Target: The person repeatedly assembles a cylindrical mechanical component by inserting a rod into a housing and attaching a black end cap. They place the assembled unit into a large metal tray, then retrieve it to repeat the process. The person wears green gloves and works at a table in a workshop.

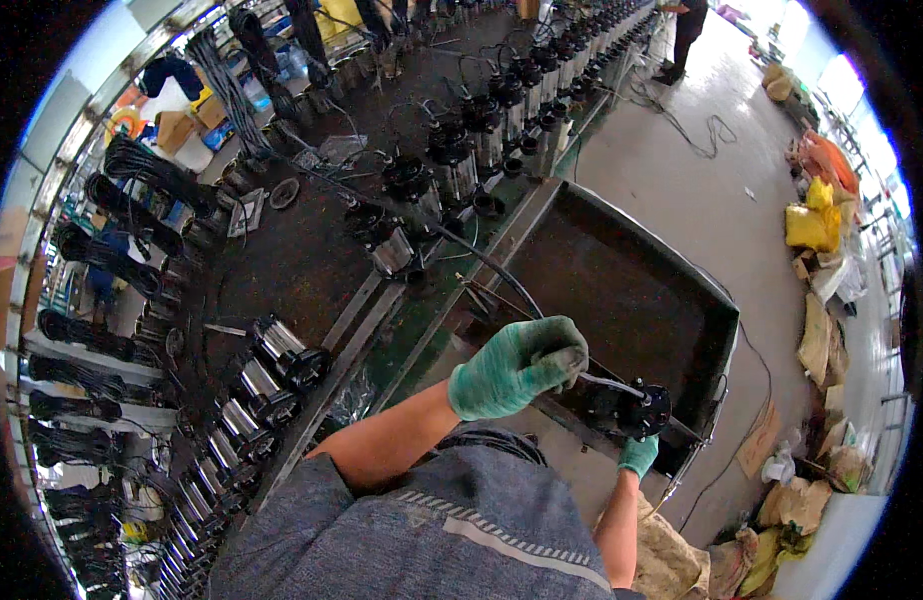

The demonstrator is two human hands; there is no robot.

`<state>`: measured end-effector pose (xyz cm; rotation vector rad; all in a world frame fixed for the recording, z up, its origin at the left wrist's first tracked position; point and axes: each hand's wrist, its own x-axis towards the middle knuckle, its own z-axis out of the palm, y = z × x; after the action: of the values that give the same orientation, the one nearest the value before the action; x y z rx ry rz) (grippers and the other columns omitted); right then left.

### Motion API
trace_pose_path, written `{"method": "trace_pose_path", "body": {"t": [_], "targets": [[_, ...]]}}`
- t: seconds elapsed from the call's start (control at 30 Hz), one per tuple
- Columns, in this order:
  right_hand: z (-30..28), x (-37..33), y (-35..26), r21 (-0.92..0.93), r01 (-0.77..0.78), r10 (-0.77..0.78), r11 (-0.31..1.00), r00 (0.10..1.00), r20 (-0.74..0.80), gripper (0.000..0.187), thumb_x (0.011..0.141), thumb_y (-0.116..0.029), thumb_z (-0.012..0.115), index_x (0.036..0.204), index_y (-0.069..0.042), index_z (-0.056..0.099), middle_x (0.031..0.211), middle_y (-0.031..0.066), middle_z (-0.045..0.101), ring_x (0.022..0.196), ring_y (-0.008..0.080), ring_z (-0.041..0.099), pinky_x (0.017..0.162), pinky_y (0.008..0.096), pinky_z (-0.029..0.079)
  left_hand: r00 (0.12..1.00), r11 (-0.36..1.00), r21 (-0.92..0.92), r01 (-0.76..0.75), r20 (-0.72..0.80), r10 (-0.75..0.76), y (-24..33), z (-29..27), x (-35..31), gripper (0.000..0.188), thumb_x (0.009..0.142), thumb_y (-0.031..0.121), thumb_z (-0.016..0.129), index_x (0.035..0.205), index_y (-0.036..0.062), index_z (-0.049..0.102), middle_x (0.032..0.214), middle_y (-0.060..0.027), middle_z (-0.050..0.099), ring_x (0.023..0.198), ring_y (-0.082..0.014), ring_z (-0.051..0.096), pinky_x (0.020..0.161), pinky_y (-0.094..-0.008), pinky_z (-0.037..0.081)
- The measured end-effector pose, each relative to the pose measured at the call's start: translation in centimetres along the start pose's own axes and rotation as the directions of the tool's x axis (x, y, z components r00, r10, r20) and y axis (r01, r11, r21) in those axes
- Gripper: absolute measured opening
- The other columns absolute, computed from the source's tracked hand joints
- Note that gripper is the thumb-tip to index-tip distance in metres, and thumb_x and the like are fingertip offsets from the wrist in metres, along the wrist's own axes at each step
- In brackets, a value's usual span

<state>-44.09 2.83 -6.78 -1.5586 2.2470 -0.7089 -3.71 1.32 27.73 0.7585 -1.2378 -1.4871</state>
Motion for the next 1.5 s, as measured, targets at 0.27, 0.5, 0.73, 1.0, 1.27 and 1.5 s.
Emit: {"method": "trace_pose_path", "body": {"t": [0.27, 0.5, 0.73, 1.0, 1.27, 1.5], "targets": [[-4.5, 2.0, -5.5, 0.264, -0.061, -0.047, 0.963, 0.921, 0.386, 0.038, 0.092, 0.001, 0.057, 0.129, -0.006, 0.059, 0.117, 0.0122, 0.070, 0.100, 0.0240, 0.065, 0.090, 0.0353, 0.053, 0.914, 0.982, 0.155, -0.104, -0.374, 0.156, 2.4, -3.7, -2.9, 0.027, 0.100, 0.034, 0.065, 0.098, 0.0075, 0.064, 0.087, -0.0004, 0.063, 0.078, -0.0100, 0.058, 0.068, -0.0273, 0.050], [-6.7, 0.6, -24.8, 0.316, 0.216, -0.374, 0.924, 0.688, 0.623, 0.041, 0.085, 0.005, 0.058, 0.125, -0.004, 0.061, 0.109, 0.0119, 0.071, 0.096, 0.0200, 0.068, 0.087, 0.0338, 0.055, 0.560, 0.976, 0.138, -0.170, -0.801, 0.211, 5.4, -12.6, -8.7, 0.021, 0.098, 0.030, 0.066, 0.101, 0.0093, 0.065, 0.090, -0.0019, 0.064, 0.073, -0.0134, 0.059, 0.063, -0.0271, 0.049], [5.2, -6.4, -42.6, 0.496, 0.388, -0.623, 0.777, 0.352, 0.699, 0.028, 0.082, 0.001, 0.062, 0.108, -0.002, 0.070, 0.106, 0.0125, 0.071, 0.098, 0.0218, 0.070, 0.085, 0.0345, 0.054, 0.319, 0.884, 0.440, -0.160, -0.824, 0.468, 15.1, -25.2, -14.8, 0.024, 0.099, 0.023, 0.064, 0.117, 0.0068, 0.067, 0.098, -0.0014, 0.069, 0.079, -0.0122, 0.063, 0.064, -0.0269, 0.051], [23.7, -16.1, -51.9, 0.609, -0.296, -0.560, 0.736, 0.240, 0.793, 0.011, 0.094, -0.004, 0.058, 0.100, 0.001, 0.066, 0.091, 0.0090, 0.064, 0.085, 0.0207, 0.060, 0.080, 0.0328, 0.051, 0.287, 0.713, 0.681, 0.168, -0.726, 0.626, 15.4, -39.9, -19.0, 0.026, 0.100, 0.031, 0.063, 0.111, 0.0090, 0.072, 0.094, -0.0021, 0.070, 0.076, -0.0079, 0.062, 0.061, -0.0241, 0.046], [22.3, -17.5, -57.1, 0.682, 0.247, -0.716, 0.688, 0.086, 0.692, 0.029, 0.096, -0.006, 0.059, 0.125, -0.005, 0.063, 0.091, 0.0040, 0.066, 0.069, 0.0137, 0.054, 0.064, 0.0310, 0.049, 0.413, 0.403, 0.681, 0.612, -0.709, 0.572, 6.1, -47.9, -24.2, 0.042, 0.102, 0.036, 0.059, 0.124, 0.0015, 0.067, 0.110, -0.0206, 0.072, 0.098, -0.0341, 0.068, 0.089, -0.0395, 0.052], [14.8, -9.9, -50.0, 0.472, 0.247, -0.503, 0.847, 0.082, 0.860, 0.037, 0.097, -0.009, 0.063, 0.134, -0.006, 0.059, 0.101, 0.0040, 0.066, 0.073, 0.0106, 0.056, 0.064, 0.0289, 0.050, 0.461, 0.019, 0.463, 0.886, -0.884, 0.073, 4.6, -42.7, -21.3, 0.051, 0.101, 0.048, 0.053, 0.130, 0.0074, 0.065, 0.124, -0.0232, 0.067, 0.115, -0.0418, 0.063, 0.098, -0.0485, 0.051]]}}
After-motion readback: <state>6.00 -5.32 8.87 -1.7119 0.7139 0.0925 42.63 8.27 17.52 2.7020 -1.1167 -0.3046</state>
